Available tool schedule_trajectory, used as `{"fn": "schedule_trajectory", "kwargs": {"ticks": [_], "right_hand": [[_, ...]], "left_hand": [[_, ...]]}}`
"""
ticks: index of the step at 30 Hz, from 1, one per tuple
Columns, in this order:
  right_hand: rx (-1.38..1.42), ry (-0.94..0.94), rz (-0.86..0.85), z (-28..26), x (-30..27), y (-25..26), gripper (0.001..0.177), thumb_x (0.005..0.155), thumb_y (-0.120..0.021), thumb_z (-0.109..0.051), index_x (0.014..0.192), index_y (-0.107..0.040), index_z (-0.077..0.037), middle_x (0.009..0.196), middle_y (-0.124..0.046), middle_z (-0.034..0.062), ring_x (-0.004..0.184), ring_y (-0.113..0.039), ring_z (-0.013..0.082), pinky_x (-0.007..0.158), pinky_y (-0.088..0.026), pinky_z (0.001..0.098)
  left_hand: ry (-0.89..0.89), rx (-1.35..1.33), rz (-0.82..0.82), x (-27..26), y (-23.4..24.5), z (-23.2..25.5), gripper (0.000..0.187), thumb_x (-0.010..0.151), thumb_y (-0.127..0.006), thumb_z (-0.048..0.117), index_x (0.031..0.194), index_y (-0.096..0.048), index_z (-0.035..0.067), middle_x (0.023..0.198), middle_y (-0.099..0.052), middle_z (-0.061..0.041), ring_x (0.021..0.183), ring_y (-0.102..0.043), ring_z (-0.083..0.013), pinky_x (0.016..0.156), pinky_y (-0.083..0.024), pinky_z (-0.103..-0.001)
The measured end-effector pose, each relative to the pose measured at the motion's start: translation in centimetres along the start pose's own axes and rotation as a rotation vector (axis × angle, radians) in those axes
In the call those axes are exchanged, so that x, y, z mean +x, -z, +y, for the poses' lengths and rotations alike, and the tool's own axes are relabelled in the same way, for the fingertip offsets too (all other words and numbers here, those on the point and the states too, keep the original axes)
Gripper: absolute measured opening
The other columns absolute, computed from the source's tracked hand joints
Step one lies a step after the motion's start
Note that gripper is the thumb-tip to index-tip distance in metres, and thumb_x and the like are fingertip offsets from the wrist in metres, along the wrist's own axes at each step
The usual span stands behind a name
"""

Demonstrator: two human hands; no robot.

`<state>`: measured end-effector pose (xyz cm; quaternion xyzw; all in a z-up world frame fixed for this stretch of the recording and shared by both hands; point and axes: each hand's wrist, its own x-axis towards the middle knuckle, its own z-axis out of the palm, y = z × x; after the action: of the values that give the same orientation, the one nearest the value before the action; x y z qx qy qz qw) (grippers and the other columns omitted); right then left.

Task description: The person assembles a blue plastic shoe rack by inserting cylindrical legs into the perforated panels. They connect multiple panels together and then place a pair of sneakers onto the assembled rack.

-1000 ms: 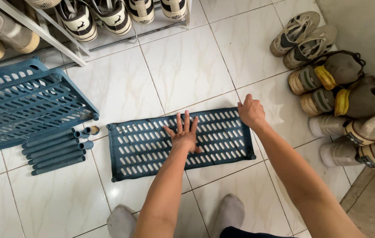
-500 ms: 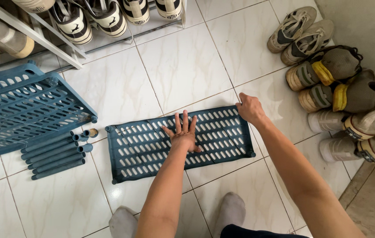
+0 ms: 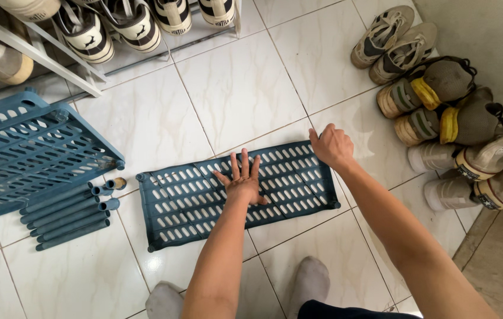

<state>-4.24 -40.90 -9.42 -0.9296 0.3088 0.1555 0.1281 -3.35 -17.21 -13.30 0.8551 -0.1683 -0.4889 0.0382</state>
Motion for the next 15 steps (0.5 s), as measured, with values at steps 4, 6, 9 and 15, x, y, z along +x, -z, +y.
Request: {"fn": "schedule_trajectory", "kwargs": {"ticks": [4,6,9,15], "right_hand": [[0.004,0.025,0.084,0.1,0.9,-1.3,0.043,0.101,-0.053,-0.038,0.104,-0.066,0.003,0.102,-0.07,0.0316,0.098,-0.068,0.05,0.086,-0.055,0.0558],[0.006,0.053,0.109,0.3,1.1,-1.7,0.037,0.101,-0.052,-0.032,0.103,-0.065,0.002,0.101,-0.07,0.0321,0.097,-0.068,0.051,0.086,-0.055,0.0562],[-0.015,0.073,0.099,0.7,1.1,-1.8,0.034,0.103,-0.05,-0.028,0.101,-0.064,0.003,0.1,-0.07,0.0324,0.097,-0.068,0.0515,0.085,-0.056,0.0563],[-0.115,0.157,0.05,0.7,1.4,-1.2,0.028,0.1,-0.052,-0.024,0.1,-0.062,0.002,0.096,-0.071,0.0316,0.094,-0.069,0.0508,0.081,-0.058,0.0554]], "left_hand": [[-0.002,-0.018,0.015,-0.2,-0.2,0.0,0.14,0.066,-0.091,0.053,0.164,0.007,0.035,0.169,0.029,-0.003,0.153,0.031,-0.0348,0.112,0.006,-0.084],[-0.007,-0.019,0.016,-0.3,-0.1,-0.1,0.14,0.066,-0.091,0.054,0.164,0.006,0.035,0.17,0.029,-0.004,0.153,0.031,-0.0349,0.113,0.006,-0.084],[-0.015,-0.012,0.012,-0.3,-0.1,-0.1,0.14,0.066,-0.091,0.055,0.165,0.007,0.034,0.17,0.029,-0.004,0.153,0.031,-0.035,0.113,0.005,-0.084],[-0.013,-0.012,0.002,-0.1,-0.1,-0.3,0.141,0.066,-0.09,0.057,0.164,0.01,0.035,0.169,0.031,-0.004,0.153,0.031,-0.0345,0.113,0.005,-0.084]]}}
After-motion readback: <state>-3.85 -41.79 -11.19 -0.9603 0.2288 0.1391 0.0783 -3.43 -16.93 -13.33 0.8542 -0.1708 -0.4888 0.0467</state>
